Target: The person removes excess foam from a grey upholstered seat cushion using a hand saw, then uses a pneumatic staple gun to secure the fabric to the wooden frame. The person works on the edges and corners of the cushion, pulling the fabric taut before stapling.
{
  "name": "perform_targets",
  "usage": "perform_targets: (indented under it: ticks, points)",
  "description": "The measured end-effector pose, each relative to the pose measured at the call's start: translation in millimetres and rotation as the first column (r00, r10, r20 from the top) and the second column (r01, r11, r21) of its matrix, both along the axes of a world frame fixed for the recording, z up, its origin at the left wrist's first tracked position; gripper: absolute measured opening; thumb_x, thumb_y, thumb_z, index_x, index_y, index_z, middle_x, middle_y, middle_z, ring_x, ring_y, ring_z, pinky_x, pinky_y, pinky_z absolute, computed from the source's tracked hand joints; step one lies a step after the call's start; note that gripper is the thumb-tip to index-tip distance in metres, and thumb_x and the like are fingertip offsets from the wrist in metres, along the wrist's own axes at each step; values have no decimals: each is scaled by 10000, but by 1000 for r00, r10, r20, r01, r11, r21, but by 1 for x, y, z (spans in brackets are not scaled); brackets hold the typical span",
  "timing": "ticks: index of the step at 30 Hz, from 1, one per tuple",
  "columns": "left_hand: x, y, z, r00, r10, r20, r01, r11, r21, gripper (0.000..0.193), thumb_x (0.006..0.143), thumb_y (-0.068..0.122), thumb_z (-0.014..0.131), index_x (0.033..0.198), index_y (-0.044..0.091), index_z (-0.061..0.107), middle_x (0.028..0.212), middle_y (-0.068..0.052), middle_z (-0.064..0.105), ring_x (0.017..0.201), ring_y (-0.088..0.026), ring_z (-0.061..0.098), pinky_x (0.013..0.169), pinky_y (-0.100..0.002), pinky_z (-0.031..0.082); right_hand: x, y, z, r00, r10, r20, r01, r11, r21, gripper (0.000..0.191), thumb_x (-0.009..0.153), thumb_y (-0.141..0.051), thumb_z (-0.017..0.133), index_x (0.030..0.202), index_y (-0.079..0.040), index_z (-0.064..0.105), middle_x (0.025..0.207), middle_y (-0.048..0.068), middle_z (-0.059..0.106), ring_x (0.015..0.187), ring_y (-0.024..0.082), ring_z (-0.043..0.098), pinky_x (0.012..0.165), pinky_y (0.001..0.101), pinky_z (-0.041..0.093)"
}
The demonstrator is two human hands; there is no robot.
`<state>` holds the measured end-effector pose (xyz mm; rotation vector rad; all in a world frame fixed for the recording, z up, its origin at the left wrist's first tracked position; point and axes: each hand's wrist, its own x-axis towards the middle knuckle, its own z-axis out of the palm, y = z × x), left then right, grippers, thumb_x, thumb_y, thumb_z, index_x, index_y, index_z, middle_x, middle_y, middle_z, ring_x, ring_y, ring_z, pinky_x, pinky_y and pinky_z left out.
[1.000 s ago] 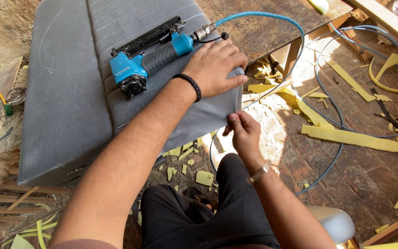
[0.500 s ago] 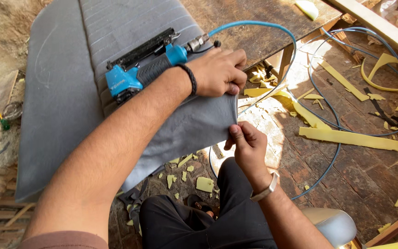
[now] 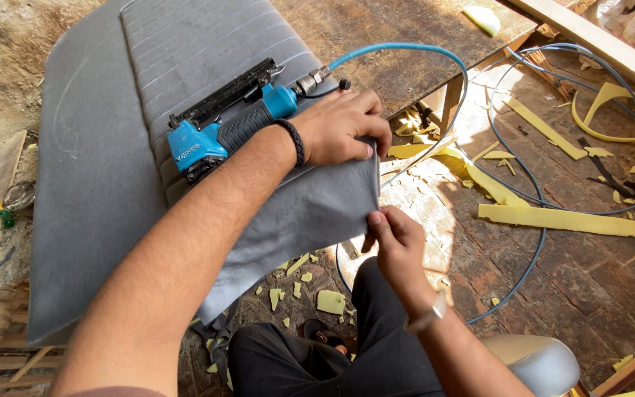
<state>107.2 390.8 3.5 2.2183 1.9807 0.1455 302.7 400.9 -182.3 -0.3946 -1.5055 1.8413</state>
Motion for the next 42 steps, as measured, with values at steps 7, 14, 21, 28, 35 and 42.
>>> perform_targets:
  ticks: [7, 14, 21, 28, 35, 42]
  points:
    - [-4, 4, -6, 997, -13, 72, 11, 999, 33, 122, 943, 374, 703, 899, 277, 762, 1071, 27, 506, 1160, -171, 482, 1081, -439, 243, 21, -2, 31, 996, 84, 32, -80, 992, -101, 268, 1030, -192, 608, 857, 5, 660, 607, 42, 603, 494, 130, 577, 473, 275, 481]
    - [7, 7, -11, 993, 122, -10, -121, 991, 60, 192, 903, 463, 728, 915, 278, 776, 1140, 43, 582, 1187, -157, 546, 1084, -422, 368, -18, 12, -19, 993, 19, 118, -17, 1000, -15, 218, 1031, -147, 616, 895, 3, 697, 668, 29, 632, 560, 115, 611, 527, 265, 510]
    - [31, -38, -11, 874, 433, -223, -378, 892, 250, 1048, 608, 494, 933, 1479, 270, 396, 1549, -236, 371, 1434, -448, 286, 1170, -529, 231, -62, 11, -42, 999, -32, 14, 32, 999, -14, 215, 1048, -165, 615, 906, -12, 663, 665, 12, 630, 558, 83, 594, 524, 234, 474]
    - [61, -43, -22, 721, 578, -383, -488, 815, 313, 1169, 636, 473, 925, 1568, 230, 261, 1578, -263, 305, 1443, -475, 325, 1183, -529, 287, -57, 11, -34, 997, -24, 69, 26, 999, -26, 241, 1056, -193, 608, 902, -15, 659, 626, 13, 599, 510, 86, 553, 475, 247, 444]
    - [72, -44, -27, 620, 629, -469, -491, 777, 393, 1129, 710, 475, 875, 1598, 206, 233, 1582, -248, 334, 1435, -454, 373, 1172, -525, 318, -33, 45, 56, 965, -190, -182, 244, 906, 346, 66, 1011, -65, 661, 1002, 0, 668, 838, 33, 679, 711, 92, 642, 666, 238, 526]
    - [79, -57, -53, 628, 501, -595, -591, 805, 55, 535, 1053, 557, 622, 1379, 136, 675, 1452, -129, 628, 1463, -392, 488, 1261, -615, 329, -126, 23, 200, 975, 221, -27, -5, 143, 990, 821, 711, -288, 944, 1365, -11, 533, 1205, 237, 659, 1099, 438, 619, 899, 463, 508]
